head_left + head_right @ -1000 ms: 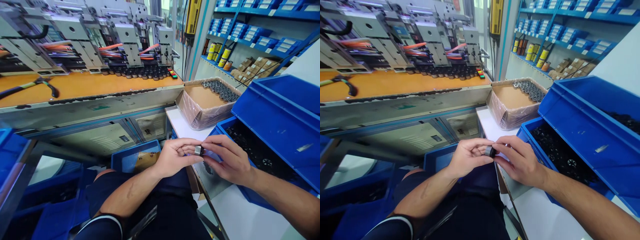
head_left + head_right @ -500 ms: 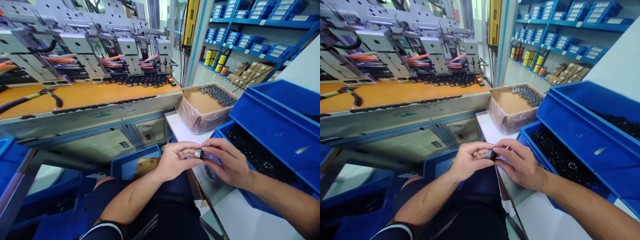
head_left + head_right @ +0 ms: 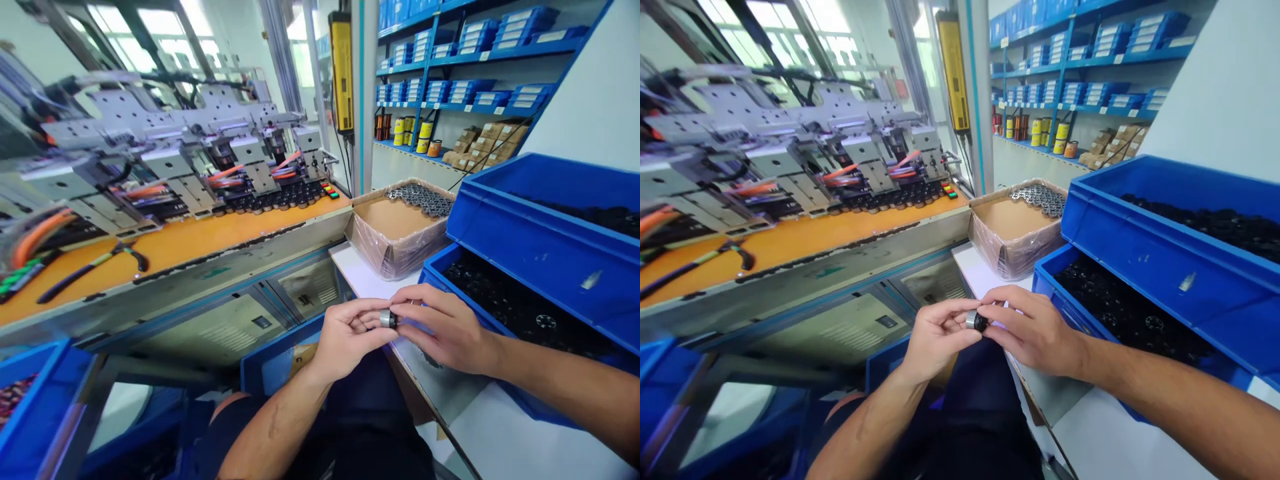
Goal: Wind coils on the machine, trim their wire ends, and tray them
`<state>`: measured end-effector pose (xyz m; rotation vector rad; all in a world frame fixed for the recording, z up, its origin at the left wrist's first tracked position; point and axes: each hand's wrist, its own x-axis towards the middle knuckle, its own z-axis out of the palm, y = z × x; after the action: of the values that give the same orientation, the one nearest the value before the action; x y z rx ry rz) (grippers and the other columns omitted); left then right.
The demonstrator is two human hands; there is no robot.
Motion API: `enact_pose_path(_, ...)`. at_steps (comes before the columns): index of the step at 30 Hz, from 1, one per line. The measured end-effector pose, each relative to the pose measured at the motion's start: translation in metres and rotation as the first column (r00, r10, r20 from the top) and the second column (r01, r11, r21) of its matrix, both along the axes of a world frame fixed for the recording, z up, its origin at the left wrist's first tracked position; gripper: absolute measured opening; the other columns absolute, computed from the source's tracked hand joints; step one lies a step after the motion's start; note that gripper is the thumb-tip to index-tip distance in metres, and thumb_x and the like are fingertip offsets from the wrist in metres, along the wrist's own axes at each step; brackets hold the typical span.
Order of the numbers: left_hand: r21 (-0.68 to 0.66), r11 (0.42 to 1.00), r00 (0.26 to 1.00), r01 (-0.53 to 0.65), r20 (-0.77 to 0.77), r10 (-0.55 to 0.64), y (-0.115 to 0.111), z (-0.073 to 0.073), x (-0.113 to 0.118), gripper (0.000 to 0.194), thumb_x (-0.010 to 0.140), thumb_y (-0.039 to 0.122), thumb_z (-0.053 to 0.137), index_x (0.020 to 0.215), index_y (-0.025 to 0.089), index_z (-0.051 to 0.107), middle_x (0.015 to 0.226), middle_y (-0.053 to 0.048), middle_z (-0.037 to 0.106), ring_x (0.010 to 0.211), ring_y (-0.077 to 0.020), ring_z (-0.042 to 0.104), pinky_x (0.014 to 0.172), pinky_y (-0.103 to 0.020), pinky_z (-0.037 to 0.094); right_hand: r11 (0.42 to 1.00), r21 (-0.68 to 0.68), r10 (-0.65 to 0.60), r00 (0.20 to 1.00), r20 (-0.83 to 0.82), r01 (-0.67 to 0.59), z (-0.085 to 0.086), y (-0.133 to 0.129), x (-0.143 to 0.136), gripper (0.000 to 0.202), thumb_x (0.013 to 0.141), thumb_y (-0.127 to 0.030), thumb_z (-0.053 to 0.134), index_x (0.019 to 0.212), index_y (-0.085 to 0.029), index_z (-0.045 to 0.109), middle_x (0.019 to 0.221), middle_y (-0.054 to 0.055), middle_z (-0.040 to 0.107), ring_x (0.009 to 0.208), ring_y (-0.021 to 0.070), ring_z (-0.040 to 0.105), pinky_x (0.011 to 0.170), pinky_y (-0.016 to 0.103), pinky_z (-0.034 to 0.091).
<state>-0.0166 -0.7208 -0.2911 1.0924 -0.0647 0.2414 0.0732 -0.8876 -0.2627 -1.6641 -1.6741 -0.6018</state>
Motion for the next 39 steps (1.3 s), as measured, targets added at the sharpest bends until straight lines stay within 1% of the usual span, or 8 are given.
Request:
enact_pose_path(7, 0.061, 0.997, 0.996, -0.048, 0.084, 0.042, -0.002, -0.003, 0.0, 0.037, 0.058, 0.016, 0.088, 0.092, 0.025, 0.078, 0.083, -0.002, 0.08, 0.073, -0.0146, 0.075, 0.07, -0.02, 0.06, 0.997, 0.072, 0.026, 0.999, -0.031, -0.023, 0.0, 0.0, -0.004, 0.018, 0.096, -0.013, 0.051, 0.112, -0.014, 0.06, 0.105, 0.011, 0.064, 0.095, 0.0162, 0.065, 0.076, 0.025, 0.056)
enact_pose_path(13, 0.093, 0.995, 0.997, -0.047, 0.073, 0.04, -0.005, 0.004, 0.002, 0.036, 0.057, 0.012, 0.087, 0.091, 0.022, 0.079, 0.082, -0.004, 0.08, 0.071, -0.0156, 0.075, 0.07, -0.023, 0.061, 0.992, 0.124, 0.005, 1.0, -0.013, -0.003, 0.004, -0.003, -0.003, 0.019, 0.096, -0.014, 0.051, 0.113, -0.014, 0.059, 0.104, 0.012, 0.065, 0.095, 0.0165, 0.066, 0.077, 0.025, 0.057)
enact_pose_path(19, 0.047, 0.999, 0.999, -0.023, 0.04, 0.021, -0.008, 0.013, -0.001, 0.036, 0.057, 0.007, 0.085, 0.09, 0.02, 0.079, 0.08, -0.004, 0.079, 0.07, -0.0144, 0.073, 0.067, -0.02, 0.059, 0.996, 0.085, -0.019, 0.999, 0.038, 0.016, 0.004, -0.005, -0.001, 0.016, 0.094, -0.015, 0.056, 0.109, -0.012, 0.061, 0.104, 0.012, 0.066, 0.094, 0.0154, 0.066, 0.078, 0.024, 0.057)
enact_pose_path(23, 0.031, 0.999, 1.0, 0.016, 0.018, -0.016, -0.008, 0.016, -0.002, 0.04, 0.052, 0.005, 0.087, 0.089, 0.019, 0.079, 0.077, -0.003, 0.078, 0.068, -0.0141, 0.072, 0.068, -0.022, 0.059, 0.999, 0.047, -0.002, 1.0, 0.03, 0.001, 0.004, -0.005, 0.0, 0.018, 0.093, -0.014, 0.057, 0.11, -0.013, 0.061, 0.107, 0.012, 0.065, 0.098, 0.0161, 0.065, 0.078, 0.026, 0.057)
enact_pose_path(29, 0.016, 0.999, 0.999, 0.033, -0.013, -0.033, -0.006, 0.013, -0.003, 0.036, 0.056, 0.009, 0.087, 0.09, 0.017, 0.078, 0.076, -0.004, 0.078, 0.068, -0.0147, 0.072, 0.071, -0.025, 0.06, 1.0, 0.021, 0.017, 1.0, 0.013, -0.017, 0.004, -0.006, 0.0, 0.021, 0.092, -0.013, 0.059, 0.113, -0.014, 0.06, 0.109, 0.013, 0.064, 0.099, 0.0158, 0.064, 0.077, 0.025, 0.057)
enact_pose_path(32, 0.011, 0.999, 0.999, 0.042, 0.007, -0.042, -0.005, 0.011, -0.002, 0.036, 0.057, 0.008, 0.087, 0.091, 0.016, 0.078, 0.076, -0.004, 0.078, 0.068, -0.0139, 0.072, 0.07, -0.023, 0.06, 1.0, 0.005, 0.008, 1.0, 0.006, -0.008, 0.004, -0.008, 0.0, 0.027, 0.092, -0.013, 0.059, 0.12, -0.013, 0.057, 0.109, 0.013, 0.064, 0.1, 0.0163, 0.064, 0.079, 0.026, 0.057)
enact_pose_path(35, -0.002, 0.999, 0.998, 0.049, 0.047, -0.049, -0.006, 0.01, -0.001, 0.037, 0.058, 0.005, 0.085, 0.092, 0.017, 0.078, 0.077, -0.002, 0.078, 0.068, -0.0122, 0.072, 0.07, -0.021, 0.059, 1.0, -0.005, -0.016, 0.999, 0.028, 0.016, 0.004, -0.008, 0.001, 0.025, 0.093, -0.014, 0.059, 0.118, -0.016, 0.059, 0.109, 0.012, 0.065, 0.096, 0.0159, 0.066, 0.075, 0.026, 0.058)
enact_pose_path(39, -0.005, 0.999, 0.998, 0.05, 0.027, -0.05, -0.005, 0.011, -0.001, 0.037, 0.058, 0.006, 0.085, 0.093, 0.016, 0.077, 0.079, -0.004, 0.079, 0.07, -0.0137, 0.073, 0.071, -0.022, 0.06, 1.0, 0.016, -0.017, 0.999, 0.044, 0.017, 0.005, -0.007, 0.001, 0.028, 0.093, -0.016, 0.059, 0.121, -0.017, 0.058, 0.107, 0.011, 0.067, 0.099, 0.0169, 0.066, 0.077, 0.027, 0.059)
